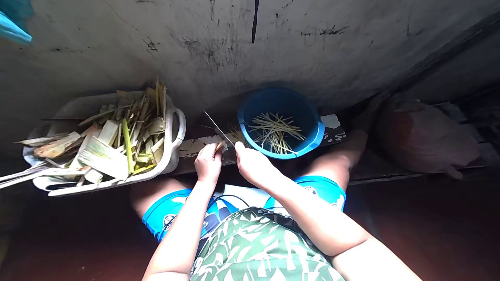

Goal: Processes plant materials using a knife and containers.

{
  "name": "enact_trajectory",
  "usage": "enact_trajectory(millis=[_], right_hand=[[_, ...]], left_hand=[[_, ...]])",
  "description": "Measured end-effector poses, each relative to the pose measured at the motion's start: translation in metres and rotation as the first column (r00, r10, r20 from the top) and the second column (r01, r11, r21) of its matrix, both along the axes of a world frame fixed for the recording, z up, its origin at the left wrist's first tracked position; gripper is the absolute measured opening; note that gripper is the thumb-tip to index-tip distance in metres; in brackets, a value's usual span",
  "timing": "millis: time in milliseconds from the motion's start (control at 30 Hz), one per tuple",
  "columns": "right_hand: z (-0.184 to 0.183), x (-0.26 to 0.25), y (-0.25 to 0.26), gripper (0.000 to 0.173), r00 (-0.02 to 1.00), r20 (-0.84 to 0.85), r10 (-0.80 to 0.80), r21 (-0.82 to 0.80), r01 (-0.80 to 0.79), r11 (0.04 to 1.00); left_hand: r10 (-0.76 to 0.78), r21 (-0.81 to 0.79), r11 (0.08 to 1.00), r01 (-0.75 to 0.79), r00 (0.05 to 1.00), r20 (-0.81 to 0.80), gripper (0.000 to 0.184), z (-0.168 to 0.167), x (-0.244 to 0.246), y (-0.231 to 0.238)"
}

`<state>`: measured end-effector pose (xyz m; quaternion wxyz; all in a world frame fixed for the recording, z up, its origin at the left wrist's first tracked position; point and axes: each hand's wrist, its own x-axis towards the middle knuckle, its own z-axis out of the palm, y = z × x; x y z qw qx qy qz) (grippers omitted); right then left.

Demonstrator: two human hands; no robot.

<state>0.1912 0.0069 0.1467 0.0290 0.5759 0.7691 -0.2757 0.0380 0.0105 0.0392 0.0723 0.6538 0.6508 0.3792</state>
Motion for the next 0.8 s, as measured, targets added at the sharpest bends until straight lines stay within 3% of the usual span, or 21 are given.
enact_trajectory(millis=[233, 400, 667, 800], right_hand=[[0.003, -0.005, 0.005, 0.023, 1.0, 0.001, 0.005, 0.033, -0.005, 0.999], [-0.06, 0.004, 0.002, 0.035, 1.0, 0.008, -0.007, -0.136, 0.008, 0.991], [-0.064, -0.003, 0.012, 0.035, 1.0, 0.003, 0.004, -0.172, -0.003, 0.985], [-0.065, -0.004, 0.009, 0.034, 0.999, 0.037, 0.013, -0.172, -0.006, 0.985]], left_hand=[[0.018, -0.041, 0.999, -0.017, 0.999, 0.033, 0.016, 0.006, -0.002, 0.001], [-0.009, -0.045, 0.999, 0.011, 0.998, 0.055, 0.018, 0.001, 0.004, -0.007], [0.053, -0.182, 0.983, -0.025, 0.987, 0.15, 0.023, 0.013, -0.017, 0.018], [-0.069, -0.221, 0.966, 0.132, 0.959, 0.275, 0.047, 0.007, -0.025, 0.024]])
